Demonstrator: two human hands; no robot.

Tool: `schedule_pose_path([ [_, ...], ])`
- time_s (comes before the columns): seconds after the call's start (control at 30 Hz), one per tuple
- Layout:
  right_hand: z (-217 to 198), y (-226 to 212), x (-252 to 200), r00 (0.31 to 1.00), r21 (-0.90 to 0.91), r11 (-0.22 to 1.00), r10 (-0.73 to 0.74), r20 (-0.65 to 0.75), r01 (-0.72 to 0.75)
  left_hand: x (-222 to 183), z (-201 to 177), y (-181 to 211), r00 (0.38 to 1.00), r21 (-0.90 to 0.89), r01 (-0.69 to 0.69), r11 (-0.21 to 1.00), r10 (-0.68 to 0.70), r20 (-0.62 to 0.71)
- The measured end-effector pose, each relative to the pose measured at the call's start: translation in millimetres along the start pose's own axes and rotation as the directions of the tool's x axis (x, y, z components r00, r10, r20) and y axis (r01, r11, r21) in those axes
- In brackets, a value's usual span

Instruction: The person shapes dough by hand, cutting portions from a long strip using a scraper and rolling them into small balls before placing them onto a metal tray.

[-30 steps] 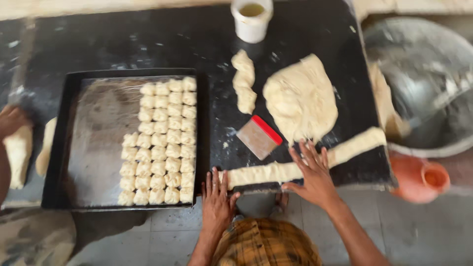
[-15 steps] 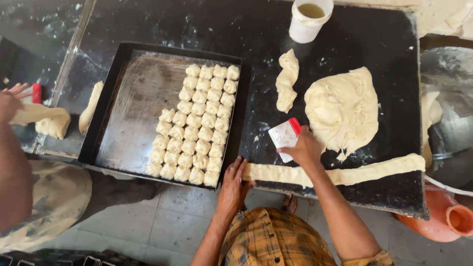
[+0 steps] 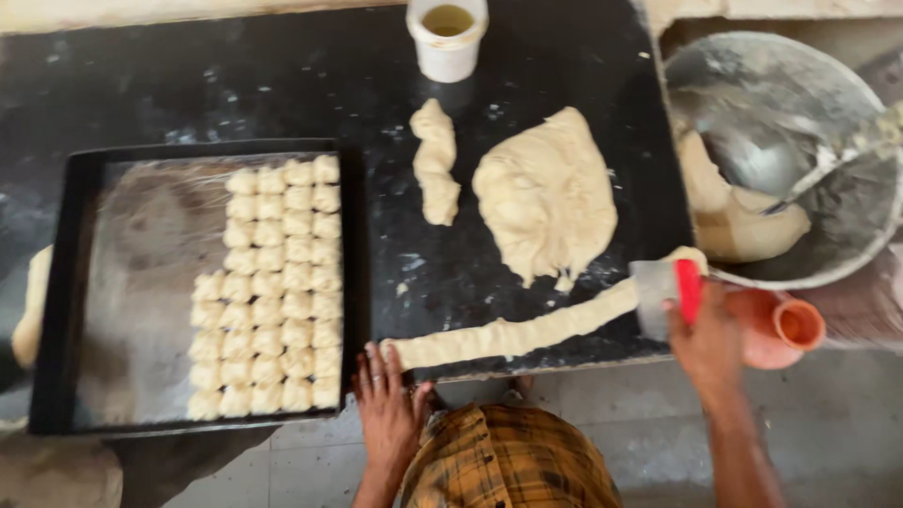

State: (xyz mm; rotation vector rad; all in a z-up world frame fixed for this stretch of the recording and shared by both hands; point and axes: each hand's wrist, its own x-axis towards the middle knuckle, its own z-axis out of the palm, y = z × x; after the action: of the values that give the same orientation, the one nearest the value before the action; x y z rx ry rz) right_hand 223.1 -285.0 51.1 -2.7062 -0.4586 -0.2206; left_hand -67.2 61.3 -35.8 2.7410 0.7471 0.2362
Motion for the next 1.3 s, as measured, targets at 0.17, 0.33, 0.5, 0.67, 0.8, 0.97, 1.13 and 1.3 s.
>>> schedule_pose_path([
  [0.17, -54.6, 52.7, 16.3, 0.999, -0.122, 0.992, -0.021, -0.034, 0.016, -1.1, -4.0, 36.9, 0.979, -0.126, 0.062, 0.990, -0.085, -0.184],
  [0.33, -3.1, 56.7, 55.3, 0.981, -0.337, 0.941, 0.053, 0.188, 0.014, 6.8, -4.9, 96.4, 0.974, -0.311, -0.088, 0.946, 0.017, -0.226],
  [0.5, 19.6, 60.7, 58.8, 0.991, -0.164, 0.984, -0.044, 0.125, 0.064, 9.8, 3.6, 150.7, 0.974, -0.425, -0.162, 0.891, 0.075, -0.214],
  [0.67, -20.8, 65.7, 10.9, 0.980, -0.124, 0.992, 0.053, 0.194, -0.029, 25.5, 20.2, 183.1, 0.989, -0.546, -0.139, 0.826, 0.140, -0.039],
  [0.8, -38.7, 53.5, 9.8, 0.975, -0.053, 0.995, 0.089, 0.201, -0.080, 28.1, 26.3, 199.2, 0.967, -0.648, -0.149, 0.747, 0.247, 0.062],
  [0.97, 9.4, 19.3, 33.5, 0.963, -0.079, 0.997, 0.022, 0.269, -0.001, 31.4, 31.0, 221.9, 0.969, -0.727, -0.063, 0.684, 0.216, 0.120],
  [1.13, 21.3, 33.6, 9.1, 0.956, -0.021, 0.997, 0.071, 0.286, -0.068, 25.9, 30.2, 225.7, 0.971, -0.746, -0.060, 0.663, 0.213, 0.112],
  [1.3, -24.4, 36.4, -14.3, 0.896, -0.081, 0.986, 0.166, 0.411, -0.146, 26.0, 29.0, 217.8, 0.979, -0.762, 0.018, 0.647, 0.143, 0.145],
])
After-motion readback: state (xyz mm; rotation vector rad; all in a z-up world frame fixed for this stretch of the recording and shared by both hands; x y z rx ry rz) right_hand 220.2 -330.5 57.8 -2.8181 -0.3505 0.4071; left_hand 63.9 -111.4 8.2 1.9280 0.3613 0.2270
